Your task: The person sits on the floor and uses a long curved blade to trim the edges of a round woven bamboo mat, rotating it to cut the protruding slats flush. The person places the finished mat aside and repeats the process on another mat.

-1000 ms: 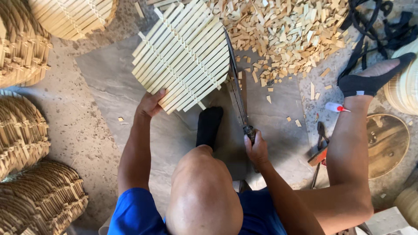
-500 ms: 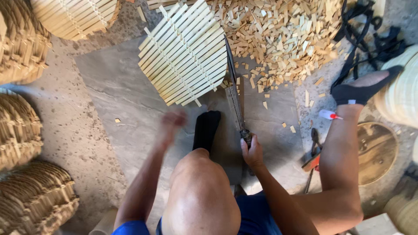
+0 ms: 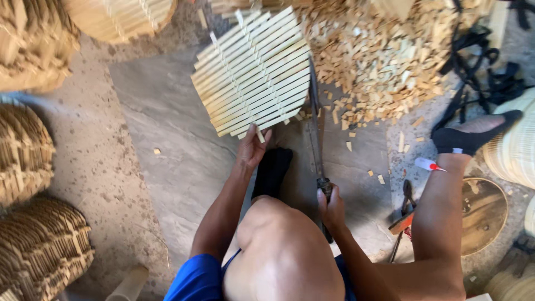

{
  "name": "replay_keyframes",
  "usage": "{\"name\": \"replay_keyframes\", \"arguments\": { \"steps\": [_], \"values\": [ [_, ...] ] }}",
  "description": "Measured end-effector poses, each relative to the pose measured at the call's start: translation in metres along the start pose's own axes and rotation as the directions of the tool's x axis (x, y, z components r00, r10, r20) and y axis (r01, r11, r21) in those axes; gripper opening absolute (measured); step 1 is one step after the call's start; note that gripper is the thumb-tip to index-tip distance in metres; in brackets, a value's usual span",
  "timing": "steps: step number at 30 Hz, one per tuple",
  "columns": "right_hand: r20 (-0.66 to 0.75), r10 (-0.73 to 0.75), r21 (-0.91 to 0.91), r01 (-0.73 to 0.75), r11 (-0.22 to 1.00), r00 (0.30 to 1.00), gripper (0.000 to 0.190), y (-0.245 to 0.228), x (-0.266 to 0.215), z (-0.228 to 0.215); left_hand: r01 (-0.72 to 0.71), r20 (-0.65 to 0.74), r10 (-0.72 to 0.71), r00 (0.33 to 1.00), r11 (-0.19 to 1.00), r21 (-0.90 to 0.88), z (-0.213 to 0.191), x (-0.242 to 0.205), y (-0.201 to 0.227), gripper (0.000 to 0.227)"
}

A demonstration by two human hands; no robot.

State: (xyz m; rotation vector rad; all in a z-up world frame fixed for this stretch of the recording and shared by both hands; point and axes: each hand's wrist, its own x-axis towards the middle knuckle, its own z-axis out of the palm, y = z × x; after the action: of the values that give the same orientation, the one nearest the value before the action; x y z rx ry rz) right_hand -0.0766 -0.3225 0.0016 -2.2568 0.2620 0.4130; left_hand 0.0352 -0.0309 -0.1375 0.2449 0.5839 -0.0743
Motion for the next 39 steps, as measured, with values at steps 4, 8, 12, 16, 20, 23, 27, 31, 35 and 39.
{"name": "replay_keyframes", "arguments": {
  "steps": [4,8,12,16,20,23,27,31,35,39],
  "values": [
    [0.058,0.056,-0.069,-0.052,0.996,0.997,0.041,-0.018,-0.020,-0.021,-0.007,-0.052,0.006,0.999,1.000,-0.006,0.008,-0.032,-0.008,0.040],
    [0.086,0.136,-0.110,-0.126,0.986,0.987,0.038,-0.046,-0.026,-0.034,-0.023,-0.082,0.022,0.996,1.000,-0.011,0.025,-0.057,-0.008,0.042],
    [0.117,0.177,-0.103,-0.166,0.981,0.977,0.041,-0.062,-0.026,-0.042,0.016,-0.125,-0.023,0.992,0.998,-0.053,0.036,-0.068,-0.005,0.042],
    [0.050,-0.006,-0.073,0.009,0.997,0.999,0.042,-0.052,-0.022,-0.030,-0.006,-0.110,0.007,0.994,1.000,0.008,0.040,-0.071,0.000,0.040],
    [0.005,-0.003,-0.062,0.003,0.998,1.000,0.045,-0.023,-0.015,-0.010,0.000,-0.082,0.001,0.997,1.000,0.009,0.037,-0.069,0.005,0.039],
    [-0.017,-0.043,-0.032,0.043,0.999,0.999,0.044,0.000,-0.012,-0.001,-0.009,-0.079,0.013,0.997,0.999,0.050,0.030,-0.062,0.009,0.037],
    [-0.048,-0.023,-0.065,0.020,0.998,0.999,0.047,0.028,-0.015,0.011,0.022,-0.090,-0.018,0.996,0.999,0.045,0.021,-0.058,0.015,0.037],
    [-0.108,-0.149,-0.137,0.133,0.982,0.983,0.042,0.052,-0.007,0.026,-0.001,-0.071,0.008,0.997,0.996,0.089,0.019,-0.054,0.023,0.037],
    [-0.070,-0.115,-0.063,0.110,0.992,0.991,0.042,0.049,0.002,0.023,-0.034,-0.114,0.041,0.993,0.997,0.069,0.026,-0.040,0.028,0.037],
    [0.006,-0.001,-0.101,0.002,0.995,1.000,0.047,0.006,-0.011,-0.001,-0.039,-0.164,0.042,0.986,0.999,0.021,0.025,-0.040,0.030,0.034]
  ]
}}
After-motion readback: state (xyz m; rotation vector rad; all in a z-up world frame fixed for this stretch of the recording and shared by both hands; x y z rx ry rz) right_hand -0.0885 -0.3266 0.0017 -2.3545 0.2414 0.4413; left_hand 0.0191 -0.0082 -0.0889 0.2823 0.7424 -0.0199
